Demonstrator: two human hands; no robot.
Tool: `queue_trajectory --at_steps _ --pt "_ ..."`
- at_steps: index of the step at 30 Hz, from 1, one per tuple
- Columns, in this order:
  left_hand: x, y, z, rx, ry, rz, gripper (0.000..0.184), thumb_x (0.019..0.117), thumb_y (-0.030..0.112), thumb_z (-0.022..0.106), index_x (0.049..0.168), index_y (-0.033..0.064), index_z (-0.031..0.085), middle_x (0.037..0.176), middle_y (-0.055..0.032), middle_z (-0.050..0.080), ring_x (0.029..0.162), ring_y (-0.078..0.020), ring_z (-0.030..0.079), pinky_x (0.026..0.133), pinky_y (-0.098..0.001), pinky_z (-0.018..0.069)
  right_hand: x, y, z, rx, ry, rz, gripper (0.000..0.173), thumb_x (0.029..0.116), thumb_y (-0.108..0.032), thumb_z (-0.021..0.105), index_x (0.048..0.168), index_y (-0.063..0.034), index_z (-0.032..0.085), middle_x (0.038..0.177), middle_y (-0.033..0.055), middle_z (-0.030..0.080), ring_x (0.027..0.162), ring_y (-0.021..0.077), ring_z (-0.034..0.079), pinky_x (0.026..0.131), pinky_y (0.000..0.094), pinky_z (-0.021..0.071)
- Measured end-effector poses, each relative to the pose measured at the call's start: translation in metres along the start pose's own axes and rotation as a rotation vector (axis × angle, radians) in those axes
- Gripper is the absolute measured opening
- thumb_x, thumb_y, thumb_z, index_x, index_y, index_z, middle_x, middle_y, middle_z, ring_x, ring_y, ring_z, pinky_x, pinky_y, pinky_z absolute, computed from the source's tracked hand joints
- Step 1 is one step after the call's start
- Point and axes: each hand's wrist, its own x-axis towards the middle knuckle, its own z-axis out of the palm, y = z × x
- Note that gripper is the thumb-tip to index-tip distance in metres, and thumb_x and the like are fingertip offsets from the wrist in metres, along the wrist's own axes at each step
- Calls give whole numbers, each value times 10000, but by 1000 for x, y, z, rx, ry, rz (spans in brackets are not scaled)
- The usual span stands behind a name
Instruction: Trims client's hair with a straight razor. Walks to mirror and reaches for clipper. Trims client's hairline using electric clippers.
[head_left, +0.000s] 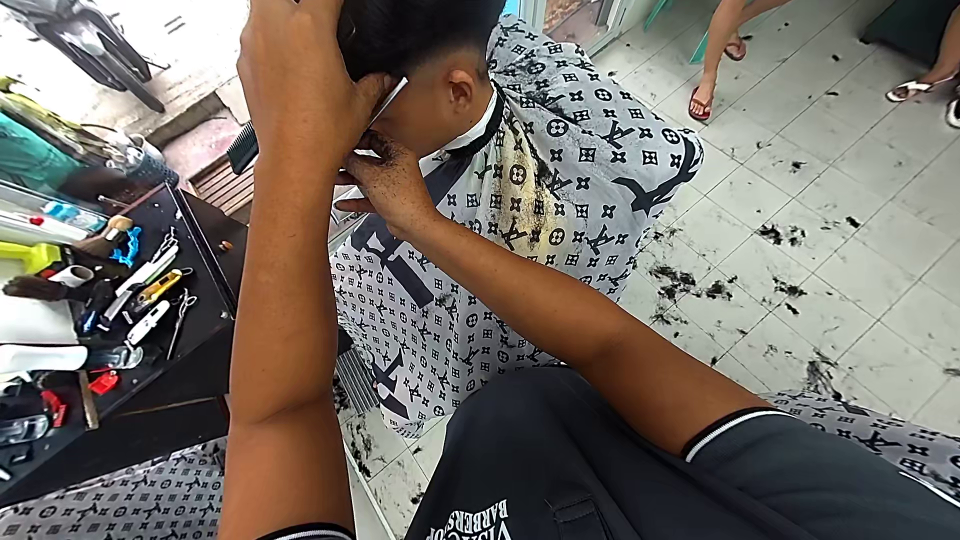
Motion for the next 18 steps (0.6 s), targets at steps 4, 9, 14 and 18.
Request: queue_trajectory --at_steps 4,9,14,18 --pt "0 0 0 7 -2 -1 577 898 433 727 1360 103 625 1299 -273 601 1219 -474 573 965 -674 438 0 1 1 -5 -9 3 201 1037 -32 569 1226 30 544 984 167 656 756 208 707 589 352 616" --pt "1 -2 1 1 7 20 545 897 412 732 1330 95 636 1282 -246 625 1229 -455 577 976 -665 438 -1 0 1 12 1 27 193 1035 -29 570 1218 28 548 974 164 664 752 211 710 591 359 619" --pt "0 -1 1 -4 6 19 543 898 406 735 1329 91 636 1284 -252 623 1218 -464 581 969 -671 438 -2 1 2 17 -3 21 203 1036 -30 568 1231 25 552 985 165 660 768 218 708 591 370 618" --pt "0 -2 1 1 6 25 529 896 396 735 1307 76 641 1268 -243 638 1212 -457 590 971 -672 440 -2 0 2 38 1 37 198 1033 -28 571 1225 15 543 974 159 660 758 215 708 583 364 615"
